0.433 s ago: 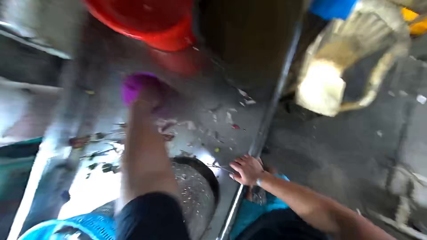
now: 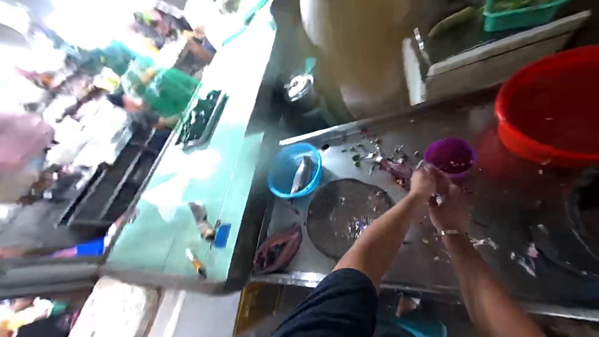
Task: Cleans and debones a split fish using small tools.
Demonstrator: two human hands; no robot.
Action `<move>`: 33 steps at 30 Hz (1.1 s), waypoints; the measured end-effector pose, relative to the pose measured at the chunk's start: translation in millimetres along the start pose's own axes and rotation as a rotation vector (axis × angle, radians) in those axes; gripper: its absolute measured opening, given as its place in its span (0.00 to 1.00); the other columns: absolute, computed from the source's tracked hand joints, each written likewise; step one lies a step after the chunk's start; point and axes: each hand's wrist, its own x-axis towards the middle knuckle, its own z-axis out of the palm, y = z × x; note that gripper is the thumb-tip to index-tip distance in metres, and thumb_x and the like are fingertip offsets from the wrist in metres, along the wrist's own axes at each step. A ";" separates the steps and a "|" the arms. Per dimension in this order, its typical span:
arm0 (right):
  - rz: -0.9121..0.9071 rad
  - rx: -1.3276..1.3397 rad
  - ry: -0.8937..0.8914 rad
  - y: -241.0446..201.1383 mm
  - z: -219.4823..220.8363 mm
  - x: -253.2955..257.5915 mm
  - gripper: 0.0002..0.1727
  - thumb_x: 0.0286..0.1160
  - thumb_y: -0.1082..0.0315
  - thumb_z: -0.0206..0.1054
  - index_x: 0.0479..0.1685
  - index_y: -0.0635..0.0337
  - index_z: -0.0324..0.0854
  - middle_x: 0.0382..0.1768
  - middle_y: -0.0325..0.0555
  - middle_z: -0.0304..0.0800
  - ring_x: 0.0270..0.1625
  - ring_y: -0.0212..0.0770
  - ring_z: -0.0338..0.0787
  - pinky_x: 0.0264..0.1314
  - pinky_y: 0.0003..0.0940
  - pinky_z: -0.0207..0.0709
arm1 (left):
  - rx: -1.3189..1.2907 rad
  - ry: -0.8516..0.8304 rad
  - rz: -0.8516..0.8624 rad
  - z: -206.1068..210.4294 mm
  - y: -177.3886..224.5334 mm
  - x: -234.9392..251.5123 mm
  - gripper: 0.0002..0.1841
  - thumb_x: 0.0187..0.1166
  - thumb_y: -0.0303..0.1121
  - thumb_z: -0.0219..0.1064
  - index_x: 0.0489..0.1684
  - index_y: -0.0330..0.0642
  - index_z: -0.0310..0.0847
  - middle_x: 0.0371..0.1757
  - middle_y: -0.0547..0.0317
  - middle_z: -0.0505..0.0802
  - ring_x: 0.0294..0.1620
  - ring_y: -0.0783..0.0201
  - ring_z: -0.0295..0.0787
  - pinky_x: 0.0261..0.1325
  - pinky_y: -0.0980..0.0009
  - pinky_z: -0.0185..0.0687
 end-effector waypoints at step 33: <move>0.171 -0.456 -0.296 97.1 88.1 -170.9 0.26 0.81 0.58 0.70 0.74 0.63 0.79 0.66 0.68 0.86 0.69 0.67 0.85 0.73 0.69 0.73 | 1.025 0.274 -0.990 -509.6 -237.9 -281.1 0.21 0.81 0.41 0.64 0.57 0.29 0.84 0.60 0.29 0.90 0.62 0.30 0.88 0.53 0.29 0.81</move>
